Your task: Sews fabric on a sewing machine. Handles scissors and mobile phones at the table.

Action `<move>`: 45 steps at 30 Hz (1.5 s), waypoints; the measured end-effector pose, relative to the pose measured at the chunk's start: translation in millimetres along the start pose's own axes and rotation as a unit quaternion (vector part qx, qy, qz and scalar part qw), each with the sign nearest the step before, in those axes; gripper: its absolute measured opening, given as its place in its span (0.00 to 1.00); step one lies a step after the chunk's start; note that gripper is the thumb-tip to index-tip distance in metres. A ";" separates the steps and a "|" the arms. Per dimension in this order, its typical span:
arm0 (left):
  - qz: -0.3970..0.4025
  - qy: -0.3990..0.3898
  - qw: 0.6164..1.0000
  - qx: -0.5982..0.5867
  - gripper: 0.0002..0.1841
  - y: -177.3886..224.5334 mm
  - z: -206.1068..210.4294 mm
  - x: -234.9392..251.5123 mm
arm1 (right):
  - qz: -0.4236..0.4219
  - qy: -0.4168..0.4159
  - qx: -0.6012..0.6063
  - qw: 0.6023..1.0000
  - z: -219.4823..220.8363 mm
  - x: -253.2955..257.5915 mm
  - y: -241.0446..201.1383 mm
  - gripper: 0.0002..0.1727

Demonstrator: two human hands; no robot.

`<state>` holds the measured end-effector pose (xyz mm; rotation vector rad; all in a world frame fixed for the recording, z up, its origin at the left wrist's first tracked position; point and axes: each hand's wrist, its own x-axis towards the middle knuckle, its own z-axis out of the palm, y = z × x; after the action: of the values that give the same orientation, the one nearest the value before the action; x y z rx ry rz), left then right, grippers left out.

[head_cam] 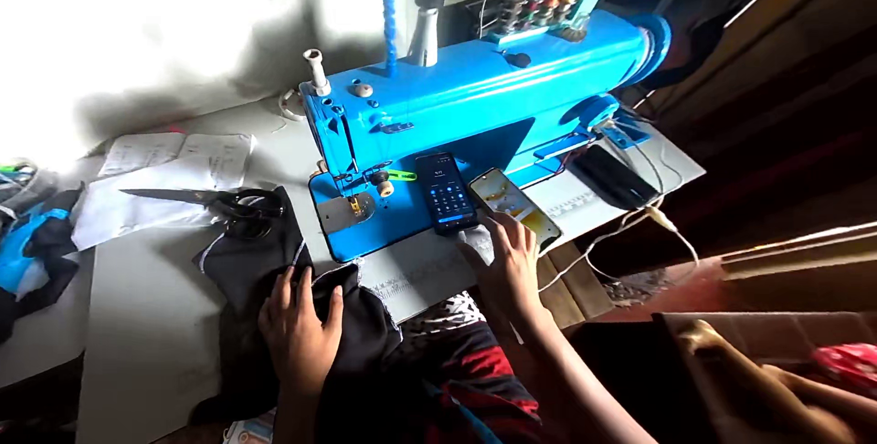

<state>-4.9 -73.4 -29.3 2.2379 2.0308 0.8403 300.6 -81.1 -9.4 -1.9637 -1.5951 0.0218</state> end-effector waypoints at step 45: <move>0.001 0.011 1.000 0.005 0.33 -2.8 2.1 -1.5 | 0.058 -0.096 -0.063 0.992 1.4 -6.5 -26.6 0.54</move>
<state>-6.7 -73.6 -32.7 2.2468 2.0461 0.8600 274.8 -83.7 -0.7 -2.2088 -1.6342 0.1654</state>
